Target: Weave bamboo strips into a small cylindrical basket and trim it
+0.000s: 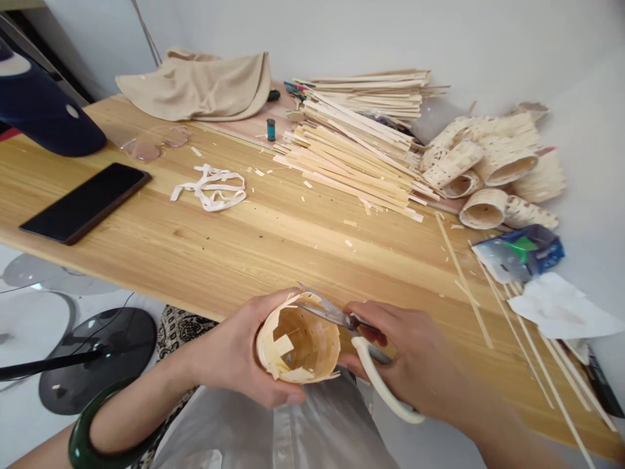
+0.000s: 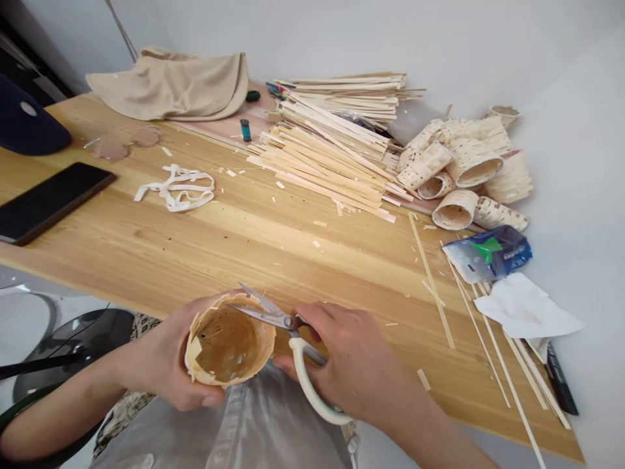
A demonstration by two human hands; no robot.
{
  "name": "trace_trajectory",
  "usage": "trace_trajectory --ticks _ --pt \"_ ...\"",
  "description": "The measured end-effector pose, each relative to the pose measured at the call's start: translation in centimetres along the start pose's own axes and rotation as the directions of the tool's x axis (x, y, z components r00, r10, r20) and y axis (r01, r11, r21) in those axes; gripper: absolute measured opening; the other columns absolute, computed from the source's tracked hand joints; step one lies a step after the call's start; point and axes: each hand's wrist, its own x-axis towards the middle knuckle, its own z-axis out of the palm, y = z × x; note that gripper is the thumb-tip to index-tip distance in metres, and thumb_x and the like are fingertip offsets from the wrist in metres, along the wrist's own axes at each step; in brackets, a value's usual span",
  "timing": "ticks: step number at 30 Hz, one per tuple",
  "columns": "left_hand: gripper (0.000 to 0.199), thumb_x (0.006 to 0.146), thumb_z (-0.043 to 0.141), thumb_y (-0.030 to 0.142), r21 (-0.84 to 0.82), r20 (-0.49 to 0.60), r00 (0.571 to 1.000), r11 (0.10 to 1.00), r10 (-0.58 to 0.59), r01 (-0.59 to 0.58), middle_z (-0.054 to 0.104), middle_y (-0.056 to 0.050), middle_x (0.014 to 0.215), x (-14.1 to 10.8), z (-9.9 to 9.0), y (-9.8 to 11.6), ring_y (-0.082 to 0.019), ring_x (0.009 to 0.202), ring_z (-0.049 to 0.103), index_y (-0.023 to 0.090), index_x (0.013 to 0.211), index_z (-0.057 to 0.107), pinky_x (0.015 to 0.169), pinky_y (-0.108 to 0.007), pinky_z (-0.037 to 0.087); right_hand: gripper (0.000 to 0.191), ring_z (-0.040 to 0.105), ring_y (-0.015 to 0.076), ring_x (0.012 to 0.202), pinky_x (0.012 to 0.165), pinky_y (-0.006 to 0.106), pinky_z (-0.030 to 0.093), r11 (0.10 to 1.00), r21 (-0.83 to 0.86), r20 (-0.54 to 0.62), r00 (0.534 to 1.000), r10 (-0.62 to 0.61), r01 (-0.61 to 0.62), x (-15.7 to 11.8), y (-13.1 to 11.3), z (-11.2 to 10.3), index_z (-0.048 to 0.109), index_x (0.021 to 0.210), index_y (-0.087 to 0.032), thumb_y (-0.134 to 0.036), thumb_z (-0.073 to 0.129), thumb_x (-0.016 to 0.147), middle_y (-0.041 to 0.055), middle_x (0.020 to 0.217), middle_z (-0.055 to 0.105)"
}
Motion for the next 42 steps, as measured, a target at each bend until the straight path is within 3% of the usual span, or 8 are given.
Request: trace_trajectory --ticks 7,16,21,23,26,30,36,42 --pt "0.057 0.06 0.086 0.025 -0.072 0.022 1.0 0.997 0.02 -0.019 0.067 -0.001 0.099 0.1 0.0 -0.1 -0.02 0.09 0.065 0.021 0.111 0.061 0.081 -0.029 0.055 0.027 0.052 0.0129 0.054 0.053 0.025 0.036 1.0 -0.02 -0.02 1.0 0.018 -0.018 -0.1 -0.3 0.3 0.064 0.098 -0.02 -0.042 0.074 0.088 -0.0011 0.069 0.066" --pt "0.054 0.059 0.085 0.024 -0.117 0.08 0.994 0.991 0.079 -0.069 0.07 -0.002 0.102 0.0 -0.2 -0.4 -0.019 0.087 0.066 0.022 0.109 0.065 0.079 -0.028 0.055 0.021 0.059 0.0121 0.051 0.05 0.025 0.036 0.985 -0.129 -0.101 0.986 -0.132 0.118 -0.4 0.2 0.5 0.064 0.092 -0.019 -0.038 0.061 0.098 0.0003 0.067 0.07" --pt "0.072 0.062 0.087 0.031 -0.267 0.203 0.979 0.961 -0.014 0.069 0.072 -0.007 0.114 0.2 -0.6 -0.6 -0.025 0.096 0.071 0.023 0.128 0.06 0.083 -0.035 0.059 0.023 0.056 0.0112 0.046 0.048 0.025 0.036 0.983 -0.134 -0.109 0.984 -0.137 0.122 -0.5 0.4 0.6 0.064 0.086 -0.019 -0.037 0.059 0.099 -0.0002 0.064 0.069" --pt "0.086 0.062 0.09 0.04 -0.266 0.123 0.991 0.961 -0.044 0.076 0.068 -0.01 0.128 0.1 -0.6 -0.7 -0.03 0.11 0.069 0.026 0.139 0.052 0.091 -0.04 0.058 0.024 0.054 0.011 0.045 0.046 0.024 0.035 0.992 -0.116 -0.103 0.992 -0.066 0.054 -0.6 0.6 0.6 0.064 0.085 -0.019 -0.037 0.059 0.098 -0.0002 0.062 0.068" --pt "0.105 0.055 0.096 0.045 0.01 -0.154 0.988 0.999 -0.034 0.036 0.06 -0.011 0.143 -0.4 -0.1 -1.1 -0.034 0.129 0.06 0.03 0.145 0.046 0.106 -0.045 0.051 0.024 0.054 0.0125 0.046 0.046 0.025 0.037 0.995 -0.059 -0.147 0.987 0.071 -0.081 -0.9 0.9 0.7 0.067 0.089 -0.019 -0.041 0.062 0.095 0.0002 0.062 0.068" --pt "0.089 0.067 0.09 0.038 0.338 -0.386 0.921 0.936 0.047 0.094 0.066 -0.011 0.132 -0.7 1.3 -1.4 -0.032 0.119 0.066 0.028 0.142 0.045 0.102 -0.046 0.054 0.023 0.057 0.0152 0.048 0.048 0.026 0.039 0.976 -0.03 -0.098 0.972 0.212 -0.216 -0.7 0.9 0.9 0.069 0.089 -0.021 -0.043 0.064 0.091 0.0004 0.062 0.068" --pt "0.078 0.07 0.082 0.025 0.404 -0.284 0.949 0.915 0.135 -0.009 0.067 -0.007 0.121 -0.5 2.0 -0.8 -0.025 0.104 0.069 0.028 0.139 0.046 0.091 -0.036 0.058 0.032 0.065 0.018 0.065 0.06 0.028 0.046 0.969 -0.077 -0.068 0.971 0.228 -0.233 0.0 0.4 0.6 0.068 0.106 -0.022 -0.046 0.072 0.085 0.0035 0.085 0.075" --pt "0.08 0.07 0.082 0.028 0.314 -0.251 0.956 0.947 0.15 -0.066 0.067 -0.006 0.124 -0.6 1.8 -0.8 -0.027 0.107 0.068 0.03 0.14 0.045 0.093 -0.037 0.058 0.029 0.059 0.0152 0.058 0.054 0.026 0.04 0.989 -0.066 -0.107 0.986 0.125 -0.133 -0.1 0.3 0.8 0.066 0.097 -0.021 -0.047 0.072 0.086 0.0009 0.074 0.07"
